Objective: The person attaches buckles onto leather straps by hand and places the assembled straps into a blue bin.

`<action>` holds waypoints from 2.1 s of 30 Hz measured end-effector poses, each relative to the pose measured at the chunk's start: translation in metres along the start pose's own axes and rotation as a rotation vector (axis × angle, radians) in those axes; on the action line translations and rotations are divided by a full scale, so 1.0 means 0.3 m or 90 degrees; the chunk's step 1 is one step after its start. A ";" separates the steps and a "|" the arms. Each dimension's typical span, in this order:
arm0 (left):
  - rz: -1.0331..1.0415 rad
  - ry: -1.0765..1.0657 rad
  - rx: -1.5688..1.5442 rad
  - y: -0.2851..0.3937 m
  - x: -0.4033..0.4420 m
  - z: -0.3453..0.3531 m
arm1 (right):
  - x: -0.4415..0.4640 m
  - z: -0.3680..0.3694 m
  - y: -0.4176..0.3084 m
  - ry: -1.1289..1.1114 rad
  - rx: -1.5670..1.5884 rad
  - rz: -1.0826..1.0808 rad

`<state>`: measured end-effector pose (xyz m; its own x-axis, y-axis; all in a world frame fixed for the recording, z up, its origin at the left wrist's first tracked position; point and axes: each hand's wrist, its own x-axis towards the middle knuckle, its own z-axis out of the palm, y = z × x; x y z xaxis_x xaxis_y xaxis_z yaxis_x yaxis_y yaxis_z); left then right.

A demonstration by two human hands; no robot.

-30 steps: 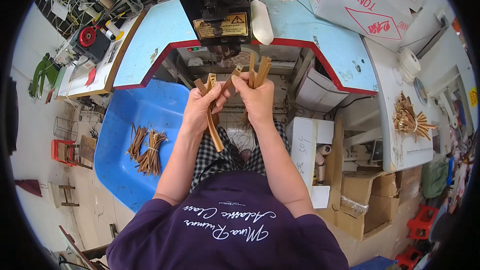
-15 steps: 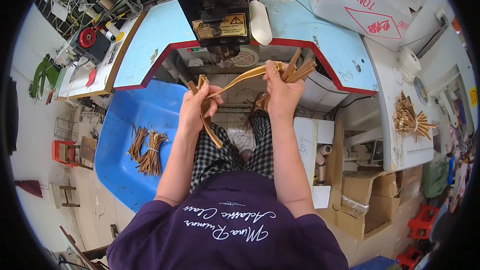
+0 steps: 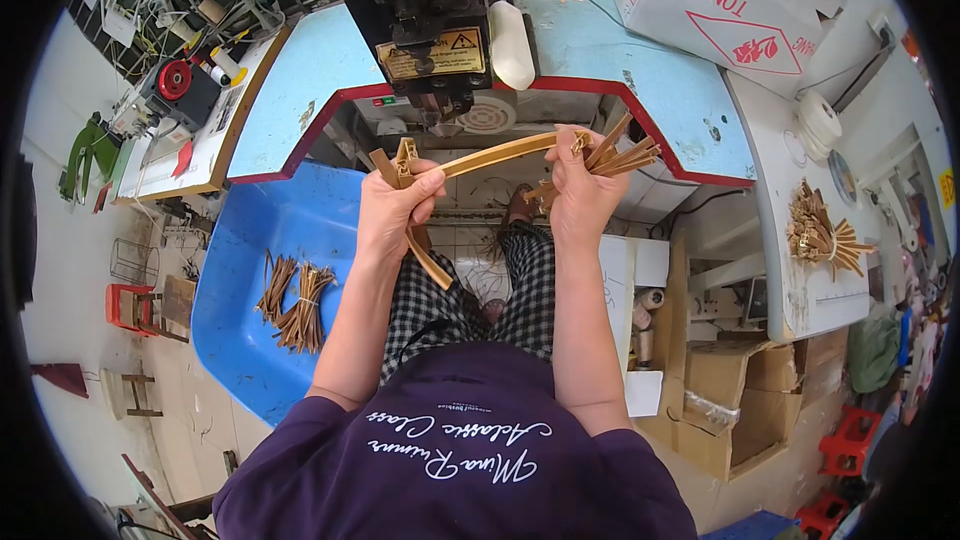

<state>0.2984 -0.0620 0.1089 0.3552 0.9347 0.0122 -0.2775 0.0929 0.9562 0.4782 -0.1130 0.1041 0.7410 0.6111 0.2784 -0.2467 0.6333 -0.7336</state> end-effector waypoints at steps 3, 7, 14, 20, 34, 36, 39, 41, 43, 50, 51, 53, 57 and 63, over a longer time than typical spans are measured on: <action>0.013 0.020 -0.050 -0.002 0.008 0.015 | 0.005 -0.003 -0.007 0.016 0.031 -0.001; 0.021 0.044 -0.114 0.005 0.014 0.057 | 0.018 -0.022 -0.026 0.056 0.058 -0.012; 0.035 0.088 -0.118 0.043 0.002 0.128 | 0.037 -0.050 -0.046 0.142 0.027 -0.044; 0.039 0.080 -0.087 0.053 0.017 0.134 | 0.051 -0.074 -0.058 0.182 0.064 -0.044; 0.072 0.176 -0.167 0.043 0.033 0.136 | 0.088 -0.040 -0.047 0.147 0.011 -0.032; 0.082 0.172 -0.171 0.040 0.035 0.130 | 0.092 -0.035 -0.044 0.143 0.008 -0.026; 0.122 0.227 -0.181 0.034 0.035 0.112 | 0.086 -0.008 -0.031 0.117 0.024 0.022; 0.136 0.247 -0.182 0.038 0.034 0.105 | 0.088 -0.004 -0.027 0.108 0.030 0.040; 0.123 0.207 -0.155 0.050 0.030 0.101 | 0.094 -0.003 -0.025 0.110 0.025 0.047; 0.143 0.168 -0.168 0.043 0.047 0.076 | 0.102 0.007 -0.014 0.081 0.042 0.074; 0.143 0.166 -0.169 0.045 0.047 0.072 | 0.100 0.012 -0.015 0.082 0.041 0.073; 0.147 0.199 -0.180 0.048 0.041 0.054 | 0.090 0.029 -0.014 0.051 0.056 0.097; 0.157 0.247 -0.191 0.056 0.022 -0.008 | 0.059 0.069 0.007 -0.001 0.078 0.137; 0.184 0.280 -0.202 0.063 0.014 -0.121 | 0.004 0.126 0.029 -0.083 0.100 0.173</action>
<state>0.2623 -0.0438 0.1165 -0.1567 0.9850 0.0717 -0.5832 -0.1509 0.7982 0.4534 -0.0887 0.1215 0.5517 0.8164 0.1704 -0.5242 0.4984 -0.6905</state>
